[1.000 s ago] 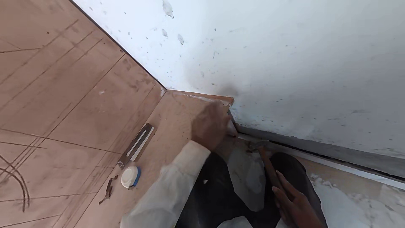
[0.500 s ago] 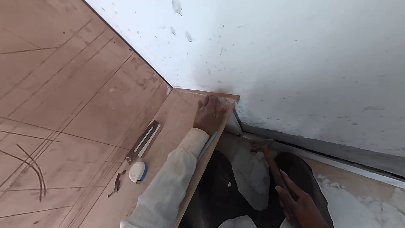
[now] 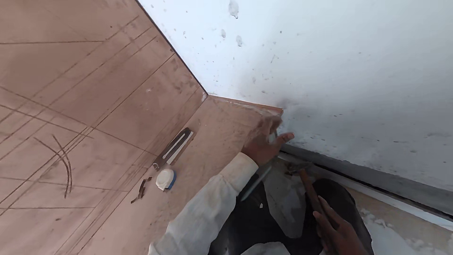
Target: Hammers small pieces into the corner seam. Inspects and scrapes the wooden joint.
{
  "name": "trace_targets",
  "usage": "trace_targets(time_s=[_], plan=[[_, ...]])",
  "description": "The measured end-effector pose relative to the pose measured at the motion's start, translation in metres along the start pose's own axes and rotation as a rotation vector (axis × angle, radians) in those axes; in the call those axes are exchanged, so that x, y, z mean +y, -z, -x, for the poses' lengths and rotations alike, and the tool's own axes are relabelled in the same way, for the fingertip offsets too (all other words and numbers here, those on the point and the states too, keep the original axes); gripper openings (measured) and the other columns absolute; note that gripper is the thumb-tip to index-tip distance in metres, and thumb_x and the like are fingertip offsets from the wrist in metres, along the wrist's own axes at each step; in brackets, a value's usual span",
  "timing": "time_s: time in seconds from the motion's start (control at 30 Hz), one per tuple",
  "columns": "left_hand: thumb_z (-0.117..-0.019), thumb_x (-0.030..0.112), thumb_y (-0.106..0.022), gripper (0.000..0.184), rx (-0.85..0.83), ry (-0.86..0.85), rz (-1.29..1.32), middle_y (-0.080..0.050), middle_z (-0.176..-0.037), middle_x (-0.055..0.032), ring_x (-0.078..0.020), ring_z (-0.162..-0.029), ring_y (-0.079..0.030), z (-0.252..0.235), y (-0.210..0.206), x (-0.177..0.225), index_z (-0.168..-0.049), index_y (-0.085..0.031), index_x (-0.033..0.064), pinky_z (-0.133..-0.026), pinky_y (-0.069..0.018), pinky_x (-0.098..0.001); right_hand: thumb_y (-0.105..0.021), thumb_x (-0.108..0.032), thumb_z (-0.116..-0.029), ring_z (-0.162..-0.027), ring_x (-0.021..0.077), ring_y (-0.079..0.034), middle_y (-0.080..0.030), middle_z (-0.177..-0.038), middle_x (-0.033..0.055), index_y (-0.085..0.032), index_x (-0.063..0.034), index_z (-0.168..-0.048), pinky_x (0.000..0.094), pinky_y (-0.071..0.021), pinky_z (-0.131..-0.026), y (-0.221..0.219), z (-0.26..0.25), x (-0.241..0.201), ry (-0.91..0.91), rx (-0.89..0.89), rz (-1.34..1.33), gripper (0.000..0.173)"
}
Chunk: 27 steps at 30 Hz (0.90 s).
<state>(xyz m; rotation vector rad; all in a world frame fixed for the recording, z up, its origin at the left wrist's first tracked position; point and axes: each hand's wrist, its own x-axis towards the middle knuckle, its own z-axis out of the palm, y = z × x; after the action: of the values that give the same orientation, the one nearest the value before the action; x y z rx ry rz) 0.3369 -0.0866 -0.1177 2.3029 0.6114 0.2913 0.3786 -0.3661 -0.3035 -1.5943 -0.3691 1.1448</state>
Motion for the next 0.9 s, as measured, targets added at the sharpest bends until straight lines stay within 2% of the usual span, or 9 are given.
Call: trace_targets(time_s=[0.13, 0.2, 0.3, 0.37, 0.43, 0.57, 0.63, 0.77, 0.9], plan=[[-0.0977, 0.017, -0.070, 0.049, 0.140, 0.077, 0.325, -0.067, -0.129, -0.0158, -0.0148, -0.111, -0.067, 0.035, 0.020, 0.010, -0.139, -0.053, -0.0031, -0.097, -0.0541, -0.0336, -0.058, -0.037, -0.1033, -0.053, 0.0174, -0.061, -0.064, -0.081, 0.0083, -0.028, -0.0113, -0.162, 0.0352, -0.0557, -0.049, -0.001, -0.022, -0.013, -0.173, -0.132, 0.255, 0.071], [-0.1030, 0.013, -0.058, 0.036, 0.252, 0.125, 0.629, -0.069, -0.123, -0.0118, -0.0110, -0.107, -0.068, 0.055, 0.045, 0.003, -0.135, -0.053, -0.0032, -0.097, -0.0548, -0.0300, -0.057, -0.040, -0.1044, -0.062, 0.0211, -0.065, -0.066, -0.091, 0.0127, -0.036, -0.0124, -0.157, 0.0394, -0.0576, -0.058, -0.009, -0.046, -0.017, -0.256, -0.229, 0.439, 0.063], [-0.1064, 0.017, -0.037, 0.032, 0.370, 0.169, 0.989, -0.070, -0.123, -0.0131, -0.0231, -0.113, -0.070, 0.089, 0.088, -0.015, -0.129, -0.055, 0.0023, -0.102, -0.0551, -0.0396, -0.059, -0.036, -0.1031, -0.099, 0.0352, -0.067, -0.066, -0.117, 0.0220, -0.049, -0.0100, -0.147, 0.0552, -0.0530, -0.087, -0.029, -0.085, -0.022, -0.264, -0.336, 0.778, 0.052], [-0.1070, 0.020, -0.035, 0.035, 0.437, 0.147, 0.981, -0.071, -0.124, -0.0132, -0.0260, -0.115, -0.070, 0.120, 0.112, -0.029, -0.128, -0.057, 0.0032, -0.103, -0.0552, -0.0423, -0.058, -0.031, -0.1019, -0.122, 0.0429, -0.060, -0.062, -0.134, 0.0254, -0.043, -0.0115, -0.156, 0.0622, -0.0452, -0.102, -0.050, -0.100, -0.031, -0.225, -0.378, 1.058, 0.059], [-0.1077, 0.023, -0.033, 0.040, 0.524, 0.147, 0.928, -0.072, -0.124, -0.0131, -0.0258, -0.115, -0.070, 0.156, 0.133, -0.038, -0.130, -0.059, 0.0023, -0.104, -0.0555, -0.0421, -0.064, -0.027, -0.0977, -0.125, 0.0473, -0.058, -0.061, -0.135, 0.0277, -0.041, -0.0100, -0.156, 0.0651, -0.0444, -0.102, -0.072, -0.104, -0.031, -0.176, -0.346, 1.295, 0.065], [-0.1086, 0.038, -0.009, 0.062, 0.668, 0.203, 1.038, -0.067, -0.130, -0.0183, -0.0324, -0.122, -0.066, 0.219, 0.157, -0.047, -0.132, -0.054, 0.0022, -0.108, -0.0510, -0.0479, -0.070, -0.029, -0.0931, -0.119, 0.0478, -0.062, -0.064, -0.128, 0.0285, -0.031, -0.0161, -0.161, 0.0638, -0.0470, -0.098, -0.083, -0.121, -0.005, -0.150, -0.286, 1.517, 0.080], [-0.1082, 0.045, -0.006, 0.069, 0.724, 0.214, 1.089, -0.069, -0.126, -0.0186, -0.0330, -0.120, -0.067, 0.241, 0.156, -0.046, -0.130, -0.056, 0.0021, -0.107, -0.0522, -0.0496, -0.067, -0.030, -0.0958, -0.117, 0.0488, -0.062, -0.065, -0.127, 0.0288, -0.041, -0.0143, -0.156, 0.0655, -0.0479, -0.095, -0.079, -0.124, 0.001, -0.117, -0.253, 1.527, 0.068], [-0.1084, 0.049, -0.018, 0.065, 0.789, 0.151, 1.061, -0.070, -0.126, -0.0172, -0.0316, -0.122, -0.067, 0.287, 0.155, -0.048, -0.128, -0.060, 0.0039, -0.108, -0.0518, -0.0482, -0.051, -0.037, -0.1055, -0.117, 0.0532, -0.062, -0.062, -0.131, 0.0324, -0.053, -0.0041, -0.148, 0.0704, -0.0476, -0.093, -0.073, -0.114, -0.010, 0.112, -0.061, 1.434, 0.054], [-0.1076, 0.054, -0.025, 0.063, 0.934, 0.109, 0.930, -0.070, -0.129, -0.0154, -0.0314, -0.125, -0.065, 0.341, 0.159, -0.050, -0.127, -0.064, 0.0087, -0.109, -0.0511, -0.0482, -0.052, -0.040, -0.1044, -0.099, 0.0571, -0.066, -0.069, -0.109, 0.0336, -0.064, 0.0010, -0.134, 0.0778, -0.0473, -0.081, -0.059, -0.082, -0.077, 0.445, -0.029, 1.161, 0.052]])
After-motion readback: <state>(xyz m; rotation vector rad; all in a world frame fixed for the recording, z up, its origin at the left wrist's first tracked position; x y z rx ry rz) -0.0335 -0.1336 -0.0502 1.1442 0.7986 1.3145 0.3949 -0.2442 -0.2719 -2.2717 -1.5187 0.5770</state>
